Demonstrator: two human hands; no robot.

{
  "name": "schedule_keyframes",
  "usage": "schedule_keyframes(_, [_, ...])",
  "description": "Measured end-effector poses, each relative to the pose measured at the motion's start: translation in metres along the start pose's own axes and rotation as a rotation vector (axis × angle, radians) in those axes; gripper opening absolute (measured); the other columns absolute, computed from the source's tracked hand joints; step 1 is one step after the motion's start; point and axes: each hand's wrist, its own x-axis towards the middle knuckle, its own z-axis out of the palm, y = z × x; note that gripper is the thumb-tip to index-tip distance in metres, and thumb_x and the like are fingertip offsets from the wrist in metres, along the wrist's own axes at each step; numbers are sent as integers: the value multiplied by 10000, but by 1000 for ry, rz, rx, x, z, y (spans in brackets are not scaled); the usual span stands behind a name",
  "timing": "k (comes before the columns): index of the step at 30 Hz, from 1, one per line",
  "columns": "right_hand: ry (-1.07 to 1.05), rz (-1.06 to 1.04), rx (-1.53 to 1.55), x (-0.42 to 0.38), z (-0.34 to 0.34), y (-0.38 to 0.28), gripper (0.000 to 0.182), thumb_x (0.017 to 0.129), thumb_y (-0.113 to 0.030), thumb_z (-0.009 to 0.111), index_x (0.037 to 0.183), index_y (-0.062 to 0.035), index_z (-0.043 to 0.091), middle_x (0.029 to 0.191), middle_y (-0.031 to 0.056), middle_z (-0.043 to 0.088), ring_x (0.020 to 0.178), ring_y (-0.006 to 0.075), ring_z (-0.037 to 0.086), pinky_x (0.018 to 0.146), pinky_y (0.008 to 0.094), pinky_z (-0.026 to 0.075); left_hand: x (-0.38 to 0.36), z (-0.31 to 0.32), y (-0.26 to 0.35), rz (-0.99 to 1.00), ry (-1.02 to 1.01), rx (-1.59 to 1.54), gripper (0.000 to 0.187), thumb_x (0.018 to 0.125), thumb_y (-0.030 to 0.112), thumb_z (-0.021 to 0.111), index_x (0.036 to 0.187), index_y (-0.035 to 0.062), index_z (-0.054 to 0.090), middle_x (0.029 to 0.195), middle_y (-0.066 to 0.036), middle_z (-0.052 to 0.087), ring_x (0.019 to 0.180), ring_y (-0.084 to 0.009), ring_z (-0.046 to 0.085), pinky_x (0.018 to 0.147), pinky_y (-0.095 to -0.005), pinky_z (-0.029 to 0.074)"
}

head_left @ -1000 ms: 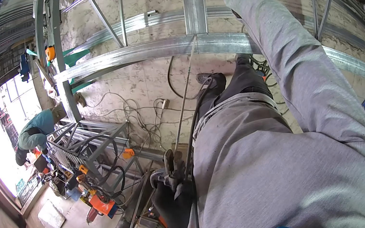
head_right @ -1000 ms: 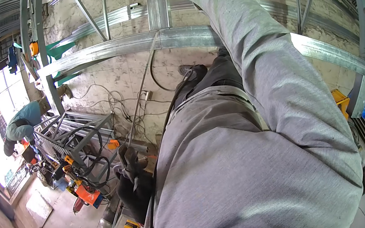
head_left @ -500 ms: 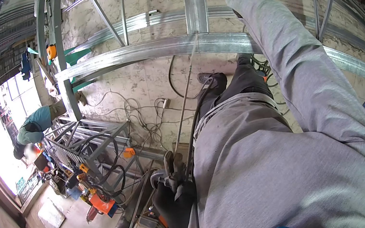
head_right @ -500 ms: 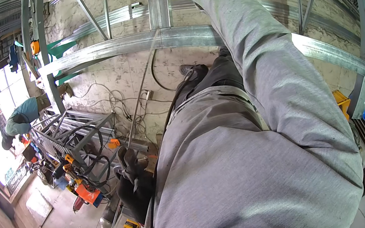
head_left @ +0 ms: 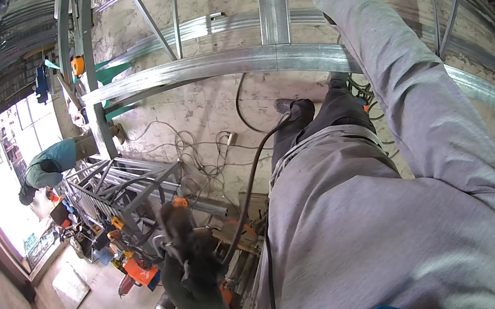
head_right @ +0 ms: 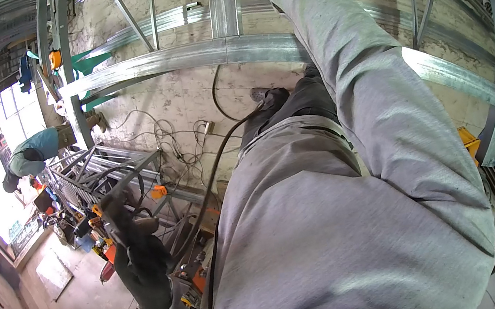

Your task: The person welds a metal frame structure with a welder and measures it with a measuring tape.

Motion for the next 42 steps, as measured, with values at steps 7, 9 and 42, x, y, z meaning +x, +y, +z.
schedule_keyframes(7, [25,-20,-17,-5,3,-3,242,900,-200,757,990,1,658,849,101,653,715,226,668,649,387,618,4,-20,-36,327,-86,223,370,1130,199,457,1455,30,409,1093,-145,688,687,-133,579,578,-272,447])
schedule_keyframes(9, [25,-5,4,-3,3,-2,246,901,-204,756,992,4,661,843,99,656,717,228,674,648,384,616,7,-22,-36,233,-150,157,428,1093,12,457,1494,104,339,1169,-174,658,732,-155,597,601,-289,471])
schedule_keyframes(42, [-17,-27,-3,3,-2,4,216,911,-202,748,964,-4,680,807,90,658,666,222,667,613,381,599,52,-44,-4,15,-257,71,306,1039,12,455,1335,-45,505,1040,-157,682,761,-135,603,660,-290,495])
